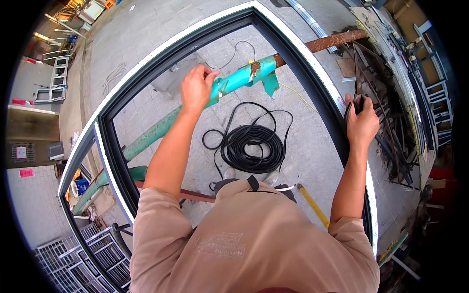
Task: The person installs a black rubber seal into the frame of a white window using their hands and trims the excess rubber with shears.
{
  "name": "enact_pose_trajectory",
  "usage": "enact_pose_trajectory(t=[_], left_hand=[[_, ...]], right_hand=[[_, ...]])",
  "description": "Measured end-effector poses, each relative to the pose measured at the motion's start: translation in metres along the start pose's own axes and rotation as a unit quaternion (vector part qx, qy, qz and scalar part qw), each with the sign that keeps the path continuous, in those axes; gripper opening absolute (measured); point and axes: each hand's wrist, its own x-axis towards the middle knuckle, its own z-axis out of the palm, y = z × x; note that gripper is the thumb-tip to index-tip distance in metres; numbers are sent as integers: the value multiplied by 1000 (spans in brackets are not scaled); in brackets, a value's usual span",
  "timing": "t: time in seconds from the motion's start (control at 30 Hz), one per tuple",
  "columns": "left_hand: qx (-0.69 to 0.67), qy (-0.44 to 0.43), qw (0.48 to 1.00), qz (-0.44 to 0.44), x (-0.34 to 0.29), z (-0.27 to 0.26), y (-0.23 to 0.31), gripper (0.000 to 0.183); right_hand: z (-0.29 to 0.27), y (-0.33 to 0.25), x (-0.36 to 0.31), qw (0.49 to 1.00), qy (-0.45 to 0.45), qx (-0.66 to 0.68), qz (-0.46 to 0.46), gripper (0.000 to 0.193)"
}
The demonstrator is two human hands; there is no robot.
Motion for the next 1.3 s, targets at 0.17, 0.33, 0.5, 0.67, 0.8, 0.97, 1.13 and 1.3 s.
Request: enact_pose_trajectory(t=[0.17,0.33,0.5,0.67,0.8,0.97,1.13,1.3], left_hand=[[98,63,989,91,-6,5,-4,38],[154,71,977,132,-8,7,1,38],[175,76,972,140,-8,8,2,36],[178,65,978,86,-4,13,6,27],[145,72,985,55,-2,11,0,26],[139,69,987,38,-3,11,-14,39],[140,62,988,11,-2,13,-15,38],[132,42,990,-13,1,11,-1,33]], right_hand=[[-6,-4,-2,999,-42,-3,11,50],[-5,0,-3,998,-57,-10,9,54],[-6,-1,-2,997,-79,0,16,57],[-7,1,-3,996,-83,1,18,58],[-11,-4,-2,994,-103,17,33,60],[-9,-8,-10,991,-80,105,5,53],[-19,-40,-73,926,-213,302,-79,45],[44,-46,-167,840,-420,295,-178,41]])
